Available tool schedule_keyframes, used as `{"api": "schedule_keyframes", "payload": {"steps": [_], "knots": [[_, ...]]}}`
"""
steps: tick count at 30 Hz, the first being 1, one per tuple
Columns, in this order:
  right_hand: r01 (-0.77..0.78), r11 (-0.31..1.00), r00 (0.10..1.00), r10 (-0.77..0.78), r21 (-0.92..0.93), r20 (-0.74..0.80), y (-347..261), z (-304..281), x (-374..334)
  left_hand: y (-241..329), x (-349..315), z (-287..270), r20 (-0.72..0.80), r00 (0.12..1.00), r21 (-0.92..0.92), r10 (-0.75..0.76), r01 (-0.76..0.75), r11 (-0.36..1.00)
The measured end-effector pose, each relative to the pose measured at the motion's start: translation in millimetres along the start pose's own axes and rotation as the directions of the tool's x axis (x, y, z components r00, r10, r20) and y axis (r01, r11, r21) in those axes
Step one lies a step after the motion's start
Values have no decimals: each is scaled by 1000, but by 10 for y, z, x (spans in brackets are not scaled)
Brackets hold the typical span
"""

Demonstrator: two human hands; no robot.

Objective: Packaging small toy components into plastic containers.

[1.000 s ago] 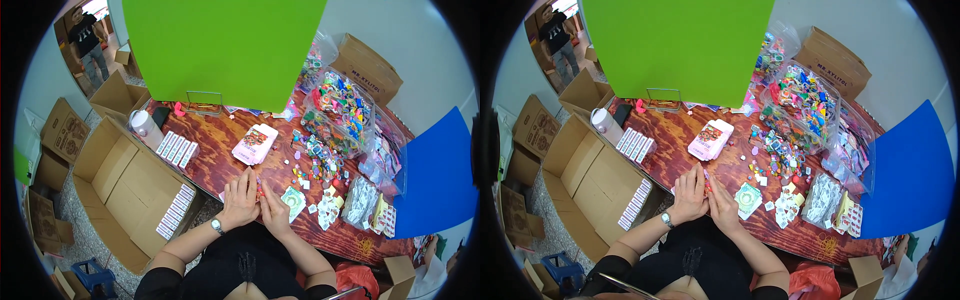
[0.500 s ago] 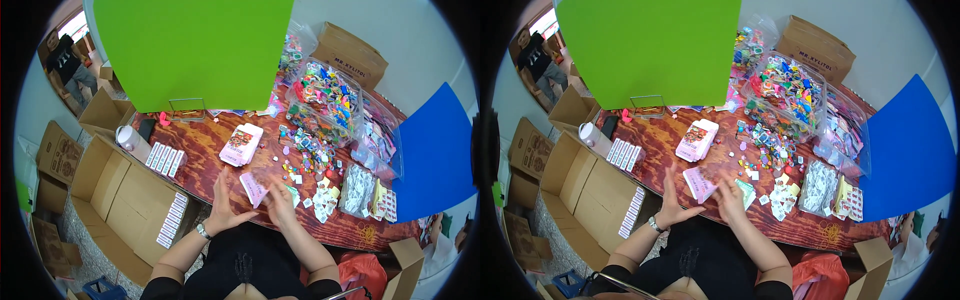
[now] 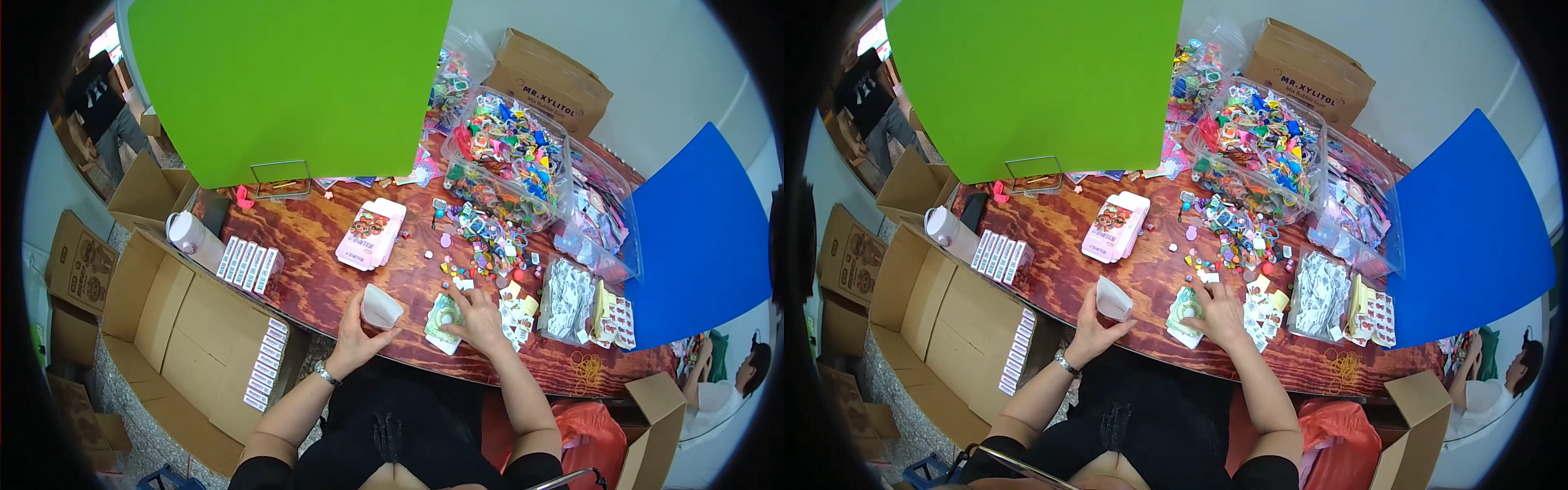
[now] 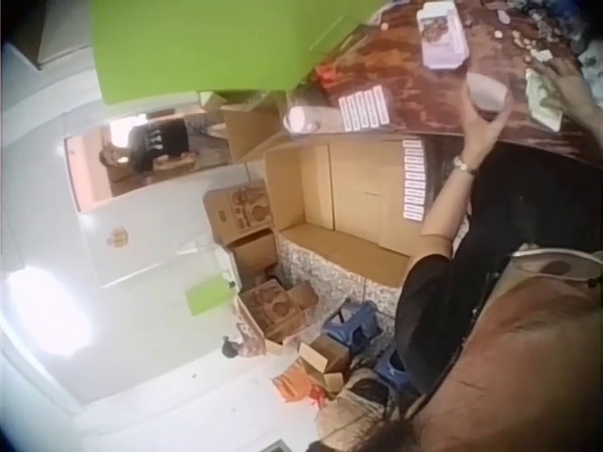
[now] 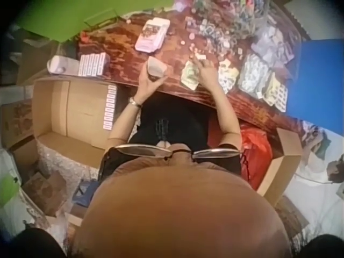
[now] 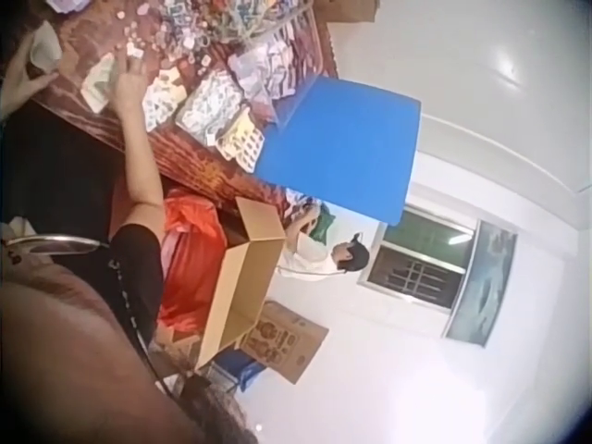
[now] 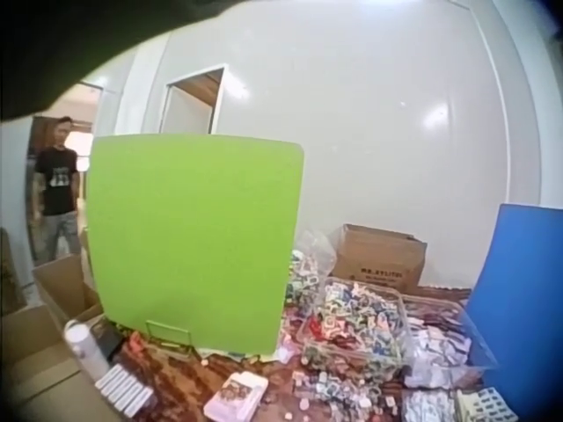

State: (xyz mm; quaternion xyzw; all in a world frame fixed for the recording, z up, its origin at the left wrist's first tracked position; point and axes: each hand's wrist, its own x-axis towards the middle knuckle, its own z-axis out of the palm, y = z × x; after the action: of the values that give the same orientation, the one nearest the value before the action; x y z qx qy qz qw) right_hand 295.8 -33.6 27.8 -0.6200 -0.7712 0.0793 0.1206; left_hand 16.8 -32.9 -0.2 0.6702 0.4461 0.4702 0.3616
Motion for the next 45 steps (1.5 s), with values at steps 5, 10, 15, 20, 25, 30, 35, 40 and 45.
{"api": "schedule_keyframes", "payload": {"steps": [5,10,15,20,25,30,35,40,45], "knots": [[-72,989,996,78,130,-38,120,99,-9,-93,-7,57,35,999,52,24,-25,998],[-80,891,990,125,447,-72,192,89,53,-167,-17,39,38,999,-3,-37,37,999],[39,290,955,270,956,-121,-90,-355,65,-140,28,65,-10,1000,94,-27,28,995],[315,559,865,164,767,-475,-627,-331,167,-6,32,139,-25,999,191,-47,51,980],[456,711,809,-81,535,-582,-751,-387,266,21,0,74,-38,999,271,-8,18,962],[386,726,842,-26,569,-538,-780,-327,245,68,34,111,-41,998,262,45,-32,965],[409,799,833,-129,441,-538,-863,-280,262,143,23,85,-62,994,290,96,-74,954],[543,824,718,-358,160,-597,-925,-160,205,137,44,153,-59,983,326,175,-147,934],[439,898,824,-399,9,-403,-833,-132,125,114,33,176,-25,986,339,163,-145,930]]}}
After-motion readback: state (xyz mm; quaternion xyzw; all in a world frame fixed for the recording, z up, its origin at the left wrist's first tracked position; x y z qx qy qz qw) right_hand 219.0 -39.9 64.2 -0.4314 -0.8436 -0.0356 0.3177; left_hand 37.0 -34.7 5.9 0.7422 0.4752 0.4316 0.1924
